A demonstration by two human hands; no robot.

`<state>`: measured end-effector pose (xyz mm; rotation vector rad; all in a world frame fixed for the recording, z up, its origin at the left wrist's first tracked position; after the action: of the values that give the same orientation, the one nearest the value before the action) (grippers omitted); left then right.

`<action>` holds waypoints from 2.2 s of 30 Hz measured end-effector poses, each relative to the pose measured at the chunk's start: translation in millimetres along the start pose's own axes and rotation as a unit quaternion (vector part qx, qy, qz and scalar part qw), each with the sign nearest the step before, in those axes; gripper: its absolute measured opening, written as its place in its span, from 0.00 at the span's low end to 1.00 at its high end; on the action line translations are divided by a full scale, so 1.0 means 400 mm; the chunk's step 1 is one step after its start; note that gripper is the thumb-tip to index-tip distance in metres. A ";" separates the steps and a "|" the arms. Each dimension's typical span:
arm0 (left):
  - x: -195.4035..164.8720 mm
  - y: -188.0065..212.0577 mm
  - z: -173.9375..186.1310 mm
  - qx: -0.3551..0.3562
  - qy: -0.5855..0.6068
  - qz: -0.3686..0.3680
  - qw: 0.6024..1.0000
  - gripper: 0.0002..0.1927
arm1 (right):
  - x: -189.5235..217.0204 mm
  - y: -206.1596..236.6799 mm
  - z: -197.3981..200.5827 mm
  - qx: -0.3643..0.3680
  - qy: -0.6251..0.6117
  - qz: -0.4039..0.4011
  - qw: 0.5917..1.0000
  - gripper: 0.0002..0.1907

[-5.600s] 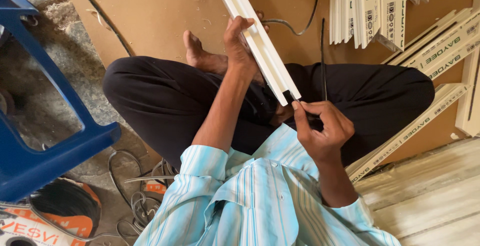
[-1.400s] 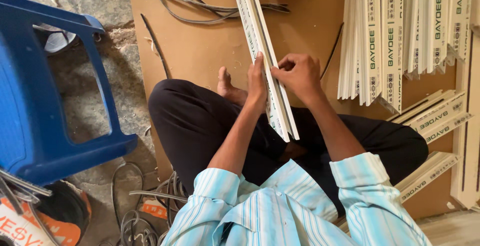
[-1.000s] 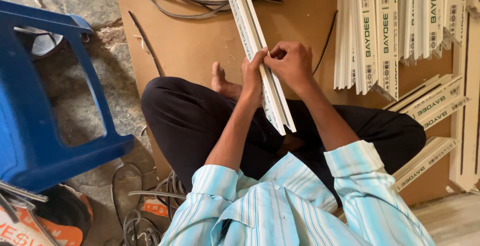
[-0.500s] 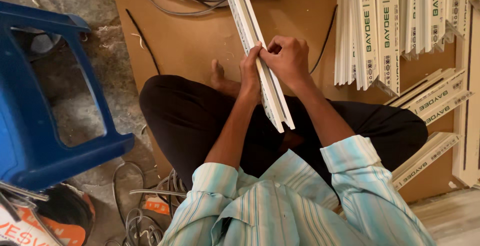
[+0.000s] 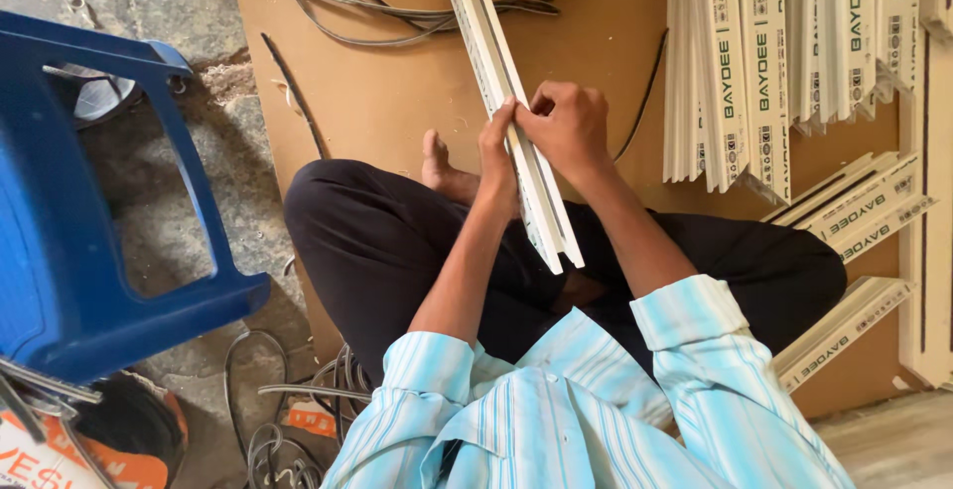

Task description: The person sits on the floor and inserts metal wires into white plastic electrical conduits. They handle the conduits and wires by hand, feeding the wires through the channels and stacking the completed units.

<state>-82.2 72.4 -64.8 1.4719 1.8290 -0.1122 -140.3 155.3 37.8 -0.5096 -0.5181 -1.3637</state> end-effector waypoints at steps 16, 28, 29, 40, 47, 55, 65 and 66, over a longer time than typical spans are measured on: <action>-0.033 0.019 -0.031 0.033 0.024 0.011 0.999 0.25 | 0.012 -0.009 -0.002 -0.004 -0.018 -0.013 1.000 0.16; -0.033 0.029 -0.024 0.025 0.096 0.101 0.990 0.21 | -0.038 0.082 0.083 0.143 -0.224 -0.063 0.962 0.08; -0.032 0.028 -0.024 0.029 0.112 0.093 0.989 0.20 | -0.040 0.085 0.083 0.179 -0.249 -0.101 0.946 0.09; -0.036 0.034 -0.022 0.049 0.116 0.065 0.990 0.29 | -0.110 0.091 0.066 0.194 -0.102 -0.166 0.961 0.08; -0.005 0.027 -0.003 0.064 0.123 0.071 0.988 0.33 | -0.174 0.136 0.105 0.181 -0.174 -0.260 0.932 0.14; -0.016 0.019 -0.007 0.141 0.235 0.054 0.960 0.33 | -0.112 0.250 0.197 0.224 -0.387 -0.246 0.860 0.10; -0.044 0.037 -0.040 0.126 0.238 0.037 0.962 0.36 | -0.086 0.518 0.236 0.331 -0.382 -0.278 0.817 0.07; -0.047 0.039 -0.043 0.124 0.228 0.032 0.965 0.36 | -0.082 0.539 0.230 0.340 -0.399 -0.262 0.810 0.06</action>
<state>-76.8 71.3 -35.4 1.8469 2.1900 0.0376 64.1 266.7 80.8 -0.3216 -1.8813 -1.3005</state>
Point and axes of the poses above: each hand's wrist, its own y-axis away from the middle knuckle, its own z-axis out of the back of the hand, x = y × z, the point moved 4 cm from there along -y, towards the middle knuckle, and after that the axes turned 14 degrees about -z, right-handed, at the moved point
